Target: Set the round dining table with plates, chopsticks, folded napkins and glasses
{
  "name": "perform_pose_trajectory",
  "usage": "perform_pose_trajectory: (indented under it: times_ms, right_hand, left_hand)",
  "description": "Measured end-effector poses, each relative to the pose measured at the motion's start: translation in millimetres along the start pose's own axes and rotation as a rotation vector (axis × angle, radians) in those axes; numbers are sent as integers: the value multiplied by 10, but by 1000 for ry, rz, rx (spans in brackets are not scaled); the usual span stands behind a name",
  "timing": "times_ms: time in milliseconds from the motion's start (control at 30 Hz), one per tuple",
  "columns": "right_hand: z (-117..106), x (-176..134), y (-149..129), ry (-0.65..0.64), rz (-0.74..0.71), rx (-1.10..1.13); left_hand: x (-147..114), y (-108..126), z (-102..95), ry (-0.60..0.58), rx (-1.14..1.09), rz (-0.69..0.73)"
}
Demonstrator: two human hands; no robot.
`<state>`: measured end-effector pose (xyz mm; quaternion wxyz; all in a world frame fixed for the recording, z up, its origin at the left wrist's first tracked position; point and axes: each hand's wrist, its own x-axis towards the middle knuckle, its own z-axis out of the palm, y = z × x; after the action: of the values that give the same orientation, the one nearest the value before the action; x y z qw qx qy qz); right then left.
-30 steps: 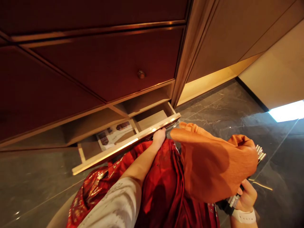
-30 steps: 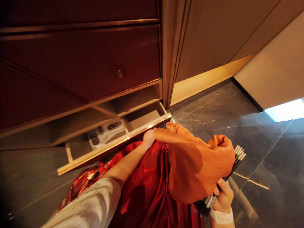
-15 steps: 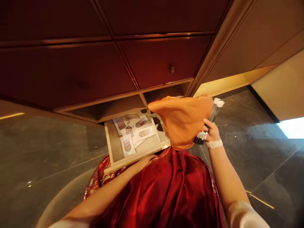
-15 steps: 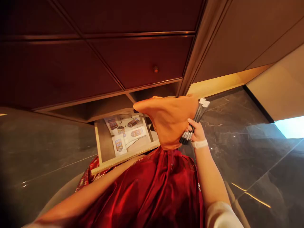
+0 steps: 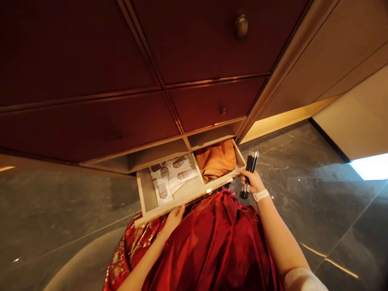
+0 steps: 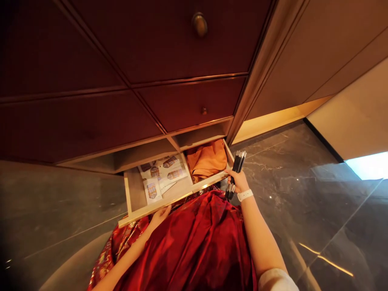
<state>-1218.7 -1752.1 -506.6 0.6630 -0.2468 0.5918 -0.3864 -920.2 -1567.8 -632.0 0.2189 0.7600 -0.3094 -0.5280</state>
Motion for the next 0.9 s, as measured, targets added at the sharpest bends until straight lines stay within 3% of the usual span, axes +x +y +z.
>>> perform_pose_trajectory:
  times_ms: [67,167,333,433,533,633,733,900]
  right_hand:
    - [30,-151,-49,-17,5,66]
    - [110,-506,-205,-29,25,99]
    - [367,-1364,-666,-141,109,63]
    - [604,-1874,-972,-207,183,27]
    - [855,-2298,-1263,-238,217,34]
    - [1068,-2658,-1553,-254,256,33]
    - [1234,-3007,-1855,-273,287,8]
    - [1426,-3595,-2341,-351,246,-46]
  left_hand:
    - [95,243,-140,101,30,86]
    - [51,912,-581,193,-59,167]
    - [-608,2366,-1696,561,-773,615]
    - [-1013,2976,-2076,620,-890,567]
    - [-1273,3280,-2175,605,-916,485]
    - [-1360,3481,-2209,604,-1040,458]
    - [-1342,3708,-2239,595,-1120,312]
    - [-1460,3973,-2162,712,-1193,67]
